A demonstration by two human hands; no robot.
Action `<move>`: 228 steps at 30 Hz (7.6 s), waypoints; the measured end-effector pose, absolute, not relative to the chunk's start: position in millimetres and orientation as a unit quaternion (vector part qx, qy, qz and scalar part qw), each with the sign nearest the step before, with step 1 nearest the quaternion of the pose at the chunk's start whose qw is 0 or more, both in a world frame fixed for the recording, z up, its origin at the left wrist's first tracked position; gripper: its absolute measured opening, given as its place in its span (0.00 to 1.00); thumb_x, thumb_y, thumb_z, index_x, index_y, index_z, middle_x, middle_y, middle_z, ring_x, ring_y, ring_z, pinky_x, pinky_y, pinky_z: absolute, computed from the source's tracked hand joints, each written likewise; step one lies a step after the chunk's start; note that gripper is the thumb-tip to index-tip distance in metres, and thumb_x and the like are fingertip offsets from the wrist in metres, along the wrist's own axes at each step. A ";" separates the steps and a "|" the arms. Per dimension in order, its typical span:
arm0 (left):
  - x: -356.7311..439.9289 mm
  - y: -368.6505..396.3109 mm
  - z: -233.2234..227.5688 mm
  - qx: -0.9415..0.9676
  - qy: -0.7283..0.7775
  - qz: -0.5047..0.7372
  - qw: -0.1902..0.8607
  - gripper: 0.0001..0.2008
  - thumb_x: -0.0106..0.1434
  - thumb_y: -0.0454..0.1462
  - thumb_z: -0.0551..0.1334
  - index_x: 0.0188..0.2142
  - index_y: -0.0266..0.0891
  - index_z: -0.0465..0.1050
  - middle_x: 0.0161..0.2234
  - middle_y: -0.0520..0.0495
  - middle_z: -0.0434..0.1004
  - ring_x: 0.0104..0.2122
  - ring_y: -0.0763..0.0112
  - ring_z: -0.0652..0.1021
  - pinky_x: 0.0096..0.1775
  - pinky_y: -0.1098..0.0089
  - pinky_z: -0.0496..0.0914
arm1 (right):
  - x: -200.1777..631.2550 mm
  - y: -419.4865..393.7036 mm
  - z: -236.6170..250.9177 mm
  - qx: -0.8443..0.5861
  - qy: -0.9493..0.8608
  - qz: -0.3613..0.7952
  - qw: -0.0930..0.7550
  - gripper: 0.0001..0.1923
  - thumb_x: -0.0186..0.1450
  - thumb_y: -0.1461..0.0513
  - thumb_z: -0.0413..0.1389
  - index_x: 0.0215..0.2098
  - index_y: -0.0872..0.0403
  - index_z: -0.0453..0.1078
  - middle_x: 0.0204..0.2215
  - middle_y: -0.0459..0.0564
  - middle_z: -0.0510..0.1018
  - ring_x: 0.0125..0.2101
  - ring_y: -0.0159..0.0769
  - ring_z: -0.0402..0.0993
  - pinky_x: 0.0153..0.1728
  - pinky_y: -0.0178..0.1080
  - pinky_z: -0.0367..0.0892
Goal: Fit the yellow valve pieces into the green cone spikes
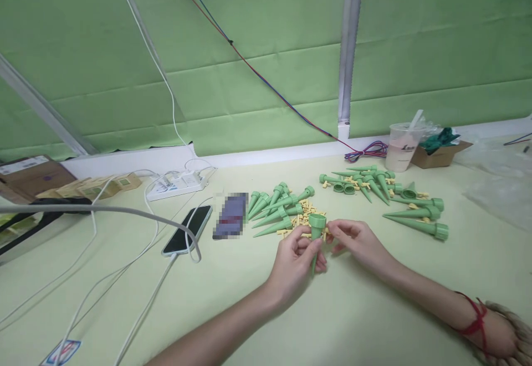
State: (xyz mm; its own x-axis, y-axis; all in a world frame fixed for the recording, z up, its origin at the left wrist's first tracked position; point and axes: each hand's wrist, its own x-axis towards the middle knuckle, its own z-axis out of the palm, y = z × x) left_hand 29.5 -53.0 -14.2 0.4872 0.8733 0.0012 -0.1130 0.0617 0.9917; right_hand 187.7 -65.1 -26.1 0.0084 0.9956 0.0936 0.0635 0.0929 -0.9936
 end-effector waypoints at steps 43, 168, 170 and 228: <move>25.9 -43.9 -13.3 0.589 0.376 0.362 0.617 0.18 0.56 0.49 0.59 0.38 0.38 0.62 0.18 0.55 0.67 0.14 0.77 0.68 0.17 0.75 0.61 | 190.9 -62.8 -25.0 -0.507 -0.515 0.488 0.489 0.22 0.52 0.50 0.60 0.39 0.56 0.72 0.35 0.53 0.78 0.35 0.37 0.74 0.31 0.35 0.69; 16.3 -53.4 -20.1 0.842 0.451 0.202 0.215 0.16 0.64 0.46 0.46 0.36 0.43 0.69 0.18 0.51 0.66 0.18 0.67 0.65 0.25 0.72 0.51 | 183.6 -79.0 -24.4 -0.564 -0.616 0.303 0.459 0.14 0.50 0.57 0.60 0.15 0.54 0.62 0.15 0.46 0.69 0.17 0.29 0.61 0.17 0.32 0.57; 17.4 -54.5 -21.4 0.839 0.456 0.195 0.223 0.16 0.64 0.46 0.45 0.36 0.43 0.67 0.18 0.51 0.66 0.18 0.67 0.65 0.24 0.71 0.51 | 183.1 -79.4 -27.5 -0.534 -0.669 0.219 0.469 0.15 0.54 0.57 0.56 0.14 0.54 0.61 0.15 0.46 0.68 0.18 0.29 0.60 0.18 0.33 0.58; -16.3 7.8 6.7 0.614 0.361 0.533 0.457 0.23 0.58 0.50 0.58 0.47 0.37 0.67 0.17 0.57 0.56 0.19 0.79 0.58 0.23 0.76 0.55 | 154.7 22.8 49.0 -0.304 -0.649 0.598 0.358 0.23 0.58 0.47 0.53 0.35 0.59 0.72 0.33 0.54 0.77 0.28 0.33 0.75 0.31 0.37 0.71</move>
State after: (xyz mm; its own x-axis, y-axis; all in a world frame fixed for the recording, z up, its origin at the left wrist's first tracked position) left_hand -16.3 7.8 6.7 0.1703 0.9304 0.3247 -0.0433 -0.3221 0.9457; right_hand 154.7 22.8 49.0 -0.5590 0.8230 0.1007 -0.0332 0.0992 -0.9945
